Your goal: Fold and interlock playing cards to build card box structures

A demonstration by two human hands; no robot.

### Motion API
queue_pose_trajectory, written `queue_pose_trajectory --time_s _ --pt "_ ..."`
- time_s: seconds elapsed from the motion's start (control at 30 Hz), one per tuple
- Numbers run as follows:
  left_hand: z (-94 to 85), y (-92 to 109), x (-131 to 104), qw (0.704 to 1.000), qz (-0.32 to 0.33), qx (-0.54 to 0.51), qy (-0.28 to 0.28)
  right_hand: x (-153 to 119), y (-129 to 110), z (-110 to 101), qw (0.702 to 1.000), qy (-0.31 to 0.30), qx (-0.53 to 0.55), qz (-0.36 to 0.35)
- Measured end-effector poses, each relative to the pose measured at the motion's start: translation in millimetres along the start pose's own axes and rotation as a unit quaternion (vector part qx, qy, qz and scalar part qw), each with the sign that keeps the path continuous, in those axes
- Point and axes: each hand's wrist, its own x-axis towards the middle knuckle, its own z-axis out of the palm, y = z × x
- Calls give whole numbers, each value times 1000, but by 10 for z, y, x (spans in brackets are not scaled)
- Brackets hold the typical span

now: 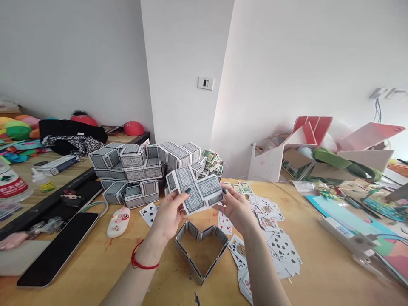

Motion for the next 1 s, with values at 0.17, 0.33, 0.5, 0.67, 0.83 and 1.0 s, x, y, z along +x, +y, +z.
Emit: queue_pose_trajectory --time_s 0.17,0.33,0.5,0.67,0.83,1.0 --pt "74 -32 -32 999 27 -19 23 -43 43 69 996 -76 1 39" --pt "18 -37 -114 997 9 53 -51 34 109 50 999 6 36 25" --pt "-254 -149 -171 967 9 220 -128 84 76 -17 993 58 104 -16" --pt "-501 -287 -82 846 173 482 -148 94 -17 -136 988 84 130 -28" --pt "-513 -407 104 760 106 560 -313 107 -56 -268 984 110 142 -9" --pt "-486 -450 124 717 107 634 -270 19 11 -441 985 143 99 7"
